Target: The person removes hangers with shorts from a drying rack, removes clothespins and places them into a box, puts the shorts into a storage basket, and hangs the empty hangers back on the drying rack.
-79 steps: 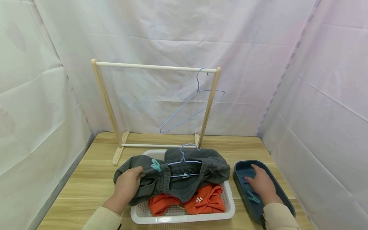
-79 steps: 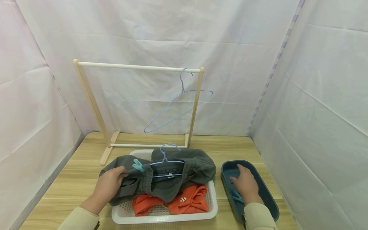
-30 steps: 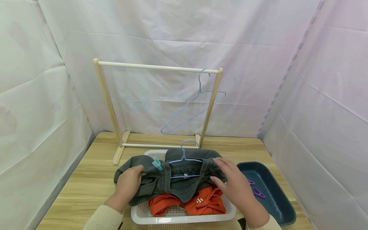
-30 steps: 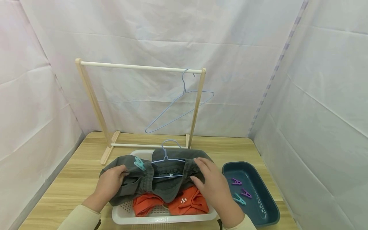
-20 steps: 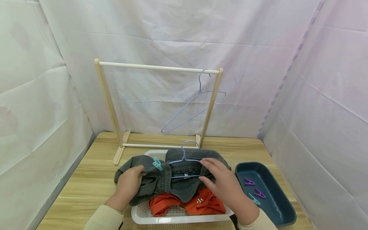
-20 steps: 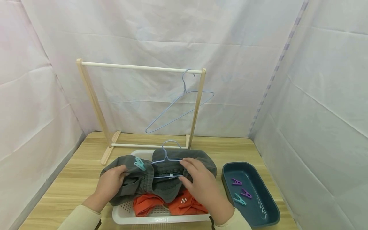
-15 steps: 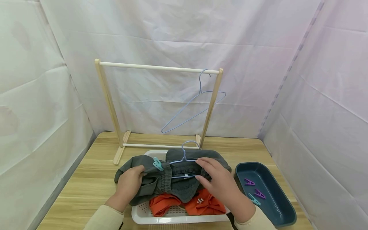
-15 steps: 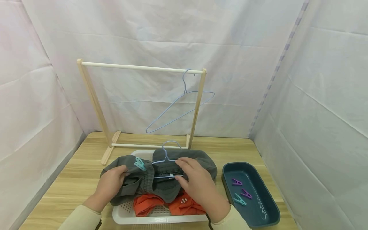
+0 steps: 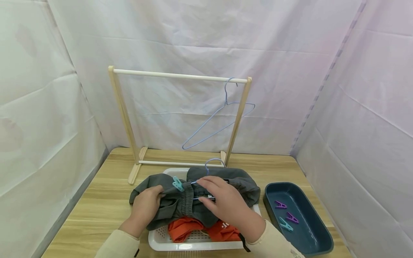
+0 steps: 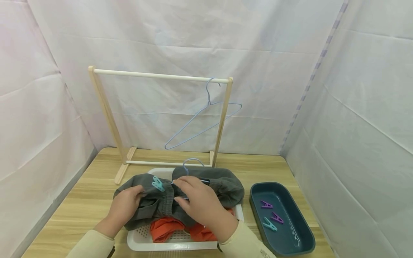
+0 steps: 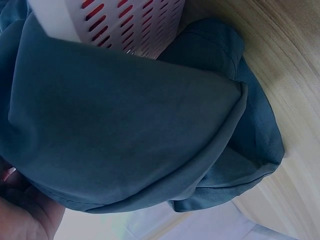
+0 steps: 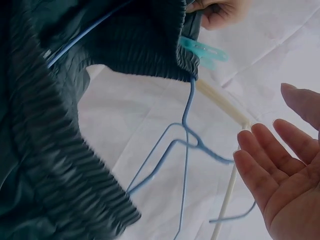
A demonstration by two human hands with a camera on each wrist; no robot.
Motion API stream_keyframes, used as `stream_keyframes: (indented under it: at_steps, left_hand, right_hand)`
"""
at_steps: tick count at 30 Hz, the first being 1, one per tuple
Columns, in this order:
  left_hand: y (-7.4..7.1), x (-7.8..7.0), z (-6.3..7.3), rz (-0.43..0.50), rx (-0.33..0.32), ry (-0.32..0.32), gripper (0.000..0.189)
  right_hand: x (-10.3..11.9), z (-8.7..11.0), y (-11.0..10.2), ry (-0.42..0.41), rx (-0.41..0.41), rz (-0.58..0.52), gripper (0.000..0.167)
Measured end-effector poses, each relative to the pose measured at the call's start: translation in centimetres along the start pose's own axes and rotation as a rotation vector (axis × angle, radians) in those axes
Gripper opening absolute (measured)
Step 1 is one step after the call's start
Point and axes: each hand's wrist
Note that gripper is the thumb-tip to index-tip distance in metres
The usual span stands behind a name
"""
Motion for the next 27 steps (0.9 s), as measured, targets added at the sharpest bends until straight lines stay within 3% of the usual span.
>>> stream_keyframes:
  at_steps: [8,21,27]
  left_hand:
    - [0.3,0.2,0.0,-0.008,0.002,-0.002,0.024]
    - [0.2,0.2,0.2,-0.007,-0.016,0.021,0.026]
    - [0.1,0.2,0.2,-0.01,-0.018,0.025,0.027]
  right_hand:
    - [0.7,-1.4,0.8,0.038,0.061,-0.008,0.046]
    - [2.1,-4.0,1.7,0.151,0.227,0.013,0.051]
    - [2.1,-4.5,2.6,0.19,0.259,0.009,0.051]
Point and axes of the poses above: each hand's wrist, its own z-axis away from the middle knuckle, its own y-axis out of the palm, x = y × z, and after that the axes turned 1 degree about -y, right-handed
